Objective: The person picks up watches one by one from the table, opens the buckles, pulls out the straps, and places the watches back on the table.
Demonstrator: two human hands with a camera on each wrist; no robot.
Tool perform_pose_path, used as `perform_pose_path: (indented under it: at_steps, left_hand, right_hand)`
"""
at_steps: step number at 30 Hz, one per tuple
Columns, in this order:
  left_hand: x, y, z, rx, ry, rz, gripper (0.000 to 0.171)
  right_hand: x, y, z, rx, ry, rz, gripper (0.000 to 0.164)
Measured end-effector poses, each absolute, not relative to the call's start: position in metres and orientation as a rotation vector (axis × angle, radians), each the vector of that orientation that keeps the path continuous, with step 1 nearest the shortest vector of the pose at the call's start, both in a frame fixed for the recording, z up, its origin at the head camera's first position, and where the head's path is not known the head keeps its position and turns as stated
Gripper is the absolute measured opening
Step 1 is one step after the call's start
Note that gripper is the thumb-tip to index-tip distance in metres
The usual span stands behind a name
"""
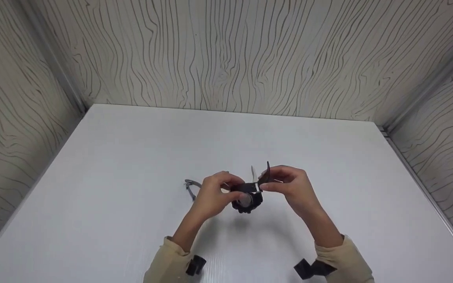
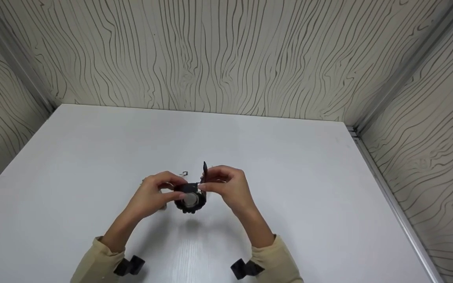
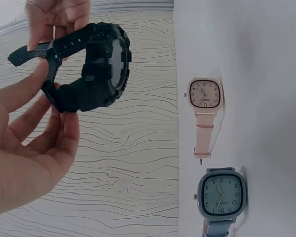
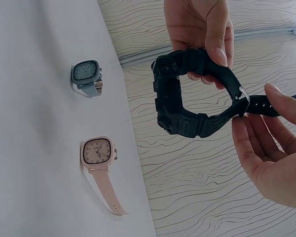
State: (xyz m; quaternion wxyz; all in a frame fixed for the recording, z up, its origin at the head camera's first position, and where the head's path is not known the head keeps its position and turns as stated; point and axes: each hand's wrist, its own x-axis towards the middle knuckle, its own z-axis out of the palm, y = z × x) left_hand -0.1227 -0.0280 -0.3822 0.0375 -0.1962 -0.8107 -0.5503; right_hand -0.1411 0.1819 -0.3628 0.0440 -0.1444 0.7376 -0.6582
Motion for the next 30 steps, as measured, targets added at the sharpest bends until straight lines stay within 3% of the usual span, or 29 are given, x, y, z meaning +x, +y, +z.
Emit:
perform_pose_path:
  at_steps: [12,30]
  left_hand:
    - [-0.1218,-0.0263,-0.3779,-0.606,-2.403,-1.727,0.021]
    - [-0.1202,-0.0282,-0.3723,-0.556,-2.357,-1.804,0.022]
  right_hand:
    - [-0.1429,0.1826,-0.3638,-0.654,2.119,-2.001,0.030]
    - [-0.1424,0.1866,-0.3653,-0.683,2.205,-1.858,0.029]
